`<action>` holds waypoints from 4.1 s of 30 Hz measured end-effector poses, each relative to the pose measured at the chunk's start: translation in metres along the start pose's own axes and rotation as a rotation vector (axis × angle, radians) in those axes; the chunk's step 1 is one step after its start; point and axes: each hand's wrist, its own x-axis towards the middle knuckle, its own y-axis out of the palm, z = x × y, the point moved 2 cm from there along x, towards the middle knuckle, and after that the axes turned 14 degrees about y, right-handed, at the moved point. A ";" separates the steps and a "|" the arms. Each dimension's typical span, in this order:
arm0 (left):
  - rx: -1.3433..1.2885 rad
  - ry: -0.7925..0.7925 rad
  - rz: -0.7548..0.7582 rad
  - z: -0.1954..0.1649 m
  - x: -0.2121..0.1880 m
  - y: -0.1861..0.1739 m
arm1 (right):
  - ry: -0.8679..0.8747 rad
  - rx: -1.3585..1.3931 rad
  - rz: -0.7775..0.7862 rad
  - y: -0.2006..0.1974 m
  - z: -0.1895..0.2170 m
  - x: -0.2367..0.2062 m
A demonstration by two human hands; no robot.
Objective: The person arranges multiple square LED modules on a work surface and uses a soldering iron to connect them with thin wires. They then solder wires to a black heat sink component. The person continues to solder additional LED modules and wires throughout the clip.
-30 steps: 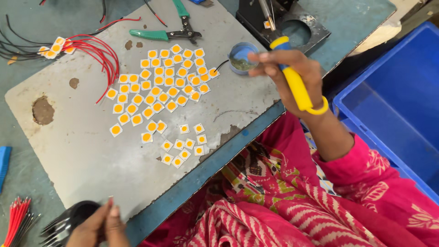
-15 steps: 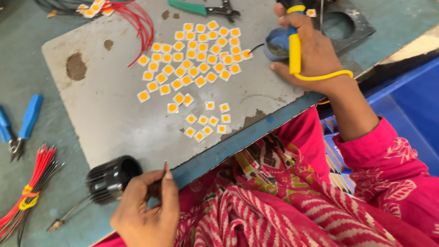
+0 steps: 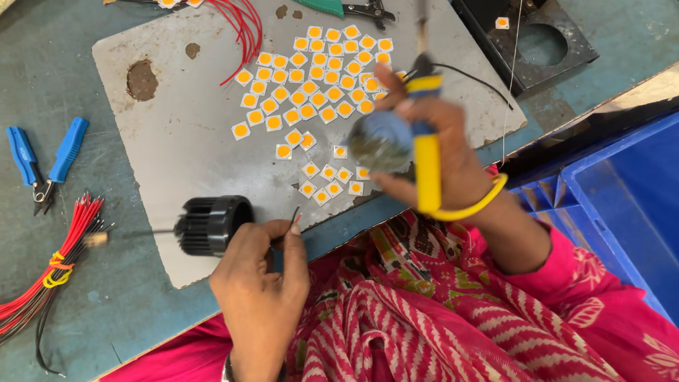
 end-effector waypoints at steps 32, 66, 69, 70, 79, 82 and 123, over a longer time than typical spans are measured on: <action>-0.052 0.098 0.160 -0.010 0.007 0.005 | -0.109 0.050 0.199 0.042 0.028 -0.010; -0.109 0.130 0.109 -0.007 0.005 0.010 | -0.126 0.094 0.224 0.045 0.024 -0.017; -0.107 0.115 0.127 -0.007 0.005 0.011 | -0.115 0.132 0.230 0.046 0.025 -0.017; -0.107 0.116 0.125 -0.007 0.005 0.011 | -0.122 0.114 0.226 0.046 0.025 -0.017; -0.151 0.062 0.132 -0.005 0.005 0.010 | -0.121 0.092 0.221 0.048 0.020 -0.017; -0.149 0.058 0.120 -0.006 0.005 0.009 | -0.106 0.098 0.211 0.047 0.015 -0.020; -0.161 0.153 0.068 0.005 -0.010 0.013 | 0.024 0.153 -0.127 0.011 -0.017 -0.028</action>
